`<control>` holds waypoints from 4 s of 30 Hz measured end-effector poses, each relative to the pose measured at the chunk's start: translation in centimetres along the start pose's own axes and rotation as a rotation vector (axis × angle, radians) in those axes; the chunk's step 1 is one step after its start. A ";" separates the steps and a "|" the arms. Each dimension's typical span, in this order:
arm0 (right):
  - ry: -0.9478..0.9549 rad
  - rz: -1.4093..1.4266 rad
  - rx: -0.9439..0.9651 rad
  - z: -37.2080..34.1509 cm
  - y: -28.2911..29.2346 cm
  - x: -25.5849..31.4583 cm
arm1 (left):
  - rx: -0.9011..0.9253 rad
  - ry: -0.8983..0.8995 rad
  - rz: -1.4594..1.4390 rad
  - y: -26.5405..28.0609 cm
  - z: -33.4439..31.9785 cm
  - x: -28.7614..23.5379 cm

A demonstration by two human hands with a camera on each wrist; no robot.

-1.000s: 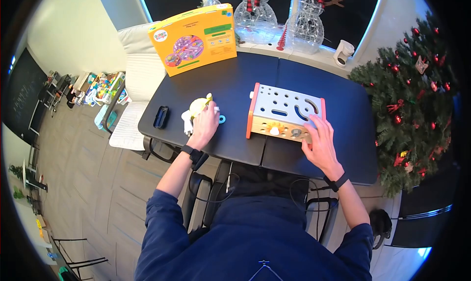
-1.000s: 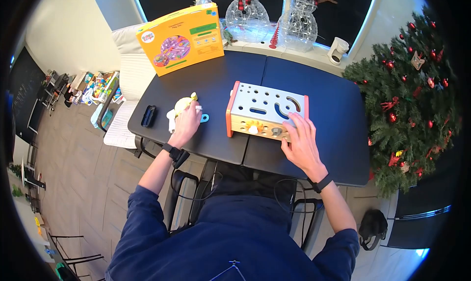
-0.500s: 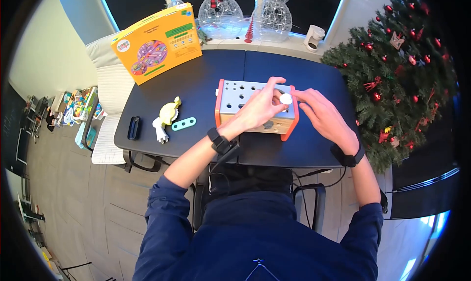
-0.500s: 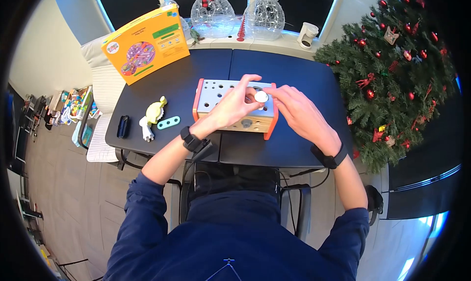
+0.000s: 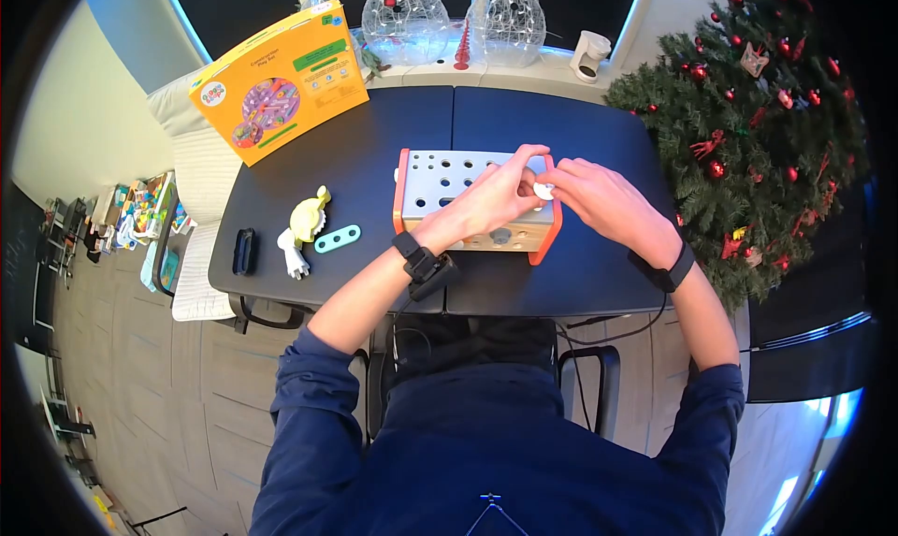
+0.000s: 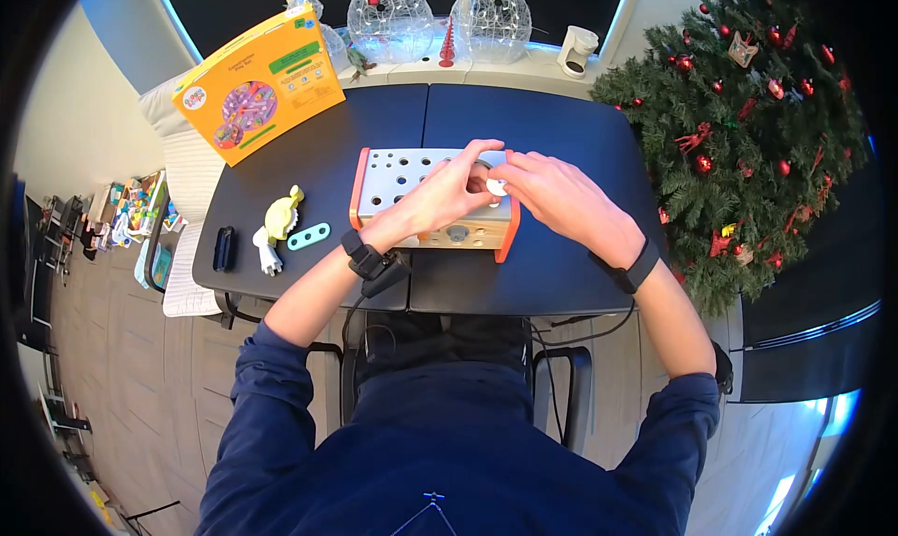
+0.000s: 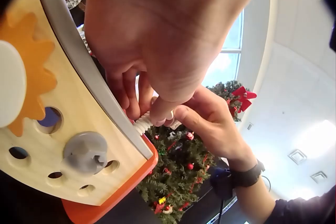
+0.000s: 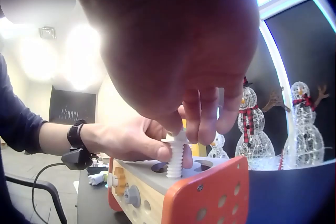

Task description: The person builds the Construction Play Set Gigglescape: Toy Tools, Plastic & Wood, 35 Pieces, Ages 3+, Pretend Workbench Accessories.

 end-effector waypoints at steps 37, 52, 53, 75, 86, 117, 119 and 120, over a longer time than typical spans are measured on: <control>-0.190 -0.106 0.142 2.8 -0.6 0.1 | 0.015 -0.043 0.119 -0.2 0.0 -0.5; -0.261 -0.097 0.242 3.2 -0.5 0.3 | 0.002 -0.058 0.239 -0.3 0.3 0.0; -0.115 0.018 0.104 2.6 -0.4 0.1 | 0.010 -0.045 0.245 -0.3 0.1 -0.1; -0.161 -0.045 0.179 2.2 -1.3 -0.2 | 0.044 -0.035 0.267 -0.7 -0.3 -0.6; 0.103 0.085 -0.099 1.2 -1.2 -0.2 | 0.176 -0.019 0.229 0.2 -0.3 1.5; 0.069 0.234 -0.057 1.1 -2.1 -0.8 | -0.018 -0.049 0.271 -0.4 -0.9 1.9; -0.090 0.110 0.056 1.8 -2.0 -0.8 | -0.021 0.001 0.323 -0.7 -1.3 0.4; -0.169 0.047 0.111 2.1 -2.0 -0.7 | -0.043 0.001 0.338 -0.8 -1.3 0.3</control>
Point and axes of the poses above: each hand's wrist, its own z-axis towards the middle knuckle, its own y-axis out of the back of the hand, x = y × z, the point moved 5 cm from there along z, towards the middle knuckle
